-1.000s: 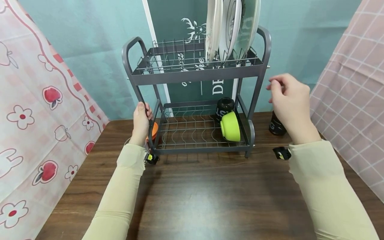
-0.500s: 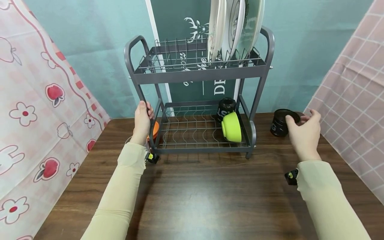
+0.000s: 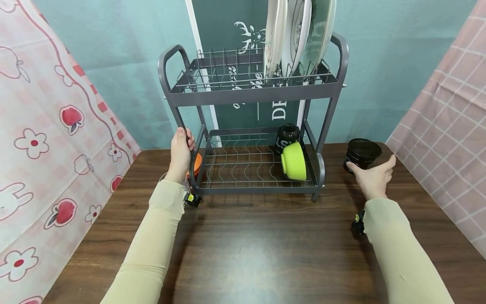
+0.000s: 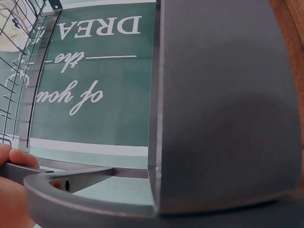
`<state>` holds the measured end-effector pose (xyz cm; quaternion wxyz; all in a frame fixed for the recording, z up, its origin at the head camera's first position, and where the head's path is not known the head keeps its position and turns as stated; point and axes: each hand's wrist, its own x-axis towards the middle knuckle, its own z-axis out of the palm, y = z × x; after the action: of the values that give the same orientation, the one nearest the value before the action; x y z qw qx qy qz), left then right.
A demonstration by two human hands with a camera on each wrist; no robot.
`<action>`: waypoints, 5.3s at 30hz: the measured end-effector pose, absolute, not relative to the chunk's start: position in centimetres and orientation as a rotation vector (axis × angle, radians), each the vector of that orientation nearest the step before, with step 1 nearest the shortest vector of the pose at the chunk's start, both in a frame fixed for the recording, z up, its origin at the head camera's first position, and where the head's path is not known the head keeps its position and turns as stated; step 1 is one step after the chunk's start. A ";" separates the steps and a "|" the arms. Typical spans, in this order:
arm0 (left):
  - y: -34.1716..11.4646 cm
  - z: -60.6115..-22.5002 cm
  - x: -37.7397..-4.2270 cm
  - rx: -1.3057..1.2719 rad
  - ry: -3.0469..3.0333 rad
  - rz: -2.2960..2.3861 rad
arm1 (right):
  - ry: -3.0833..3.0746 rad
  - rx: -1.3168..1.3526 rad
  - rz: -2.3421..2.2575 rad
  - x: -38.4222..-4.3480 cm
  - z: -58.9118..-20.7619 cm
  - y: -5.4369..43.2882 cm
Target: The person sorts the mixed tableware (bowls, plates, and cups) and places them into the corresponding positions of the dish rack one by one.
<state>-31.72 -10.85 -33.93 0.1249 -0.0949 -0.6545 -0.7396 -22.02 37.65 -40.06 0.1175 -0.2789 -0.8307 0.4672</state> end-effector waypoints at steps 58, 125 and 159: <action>-10.7 -32.4 -30.1 -0.329 -1.943 -2.127 | -2.394 -0.902 1.614 -27.3 -43.2 39.3; -10.8 -32.9 -30.9 -0.305 -1.916 -2.162 | -1.397 0.179 1.934 -19.3 -30.3 29.8; -10.1 -32.6 -26.2 -0.268 -1.939 -1.627 | -2.403 0.434 0.870 -16.9 -32.0 20.7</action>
<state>-26.25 -10.09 -32.61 0.2936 -0.1008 -0.7282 -0.6110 -16.86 20.66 -31.96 0.2713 0.1610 -0.8922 0.3232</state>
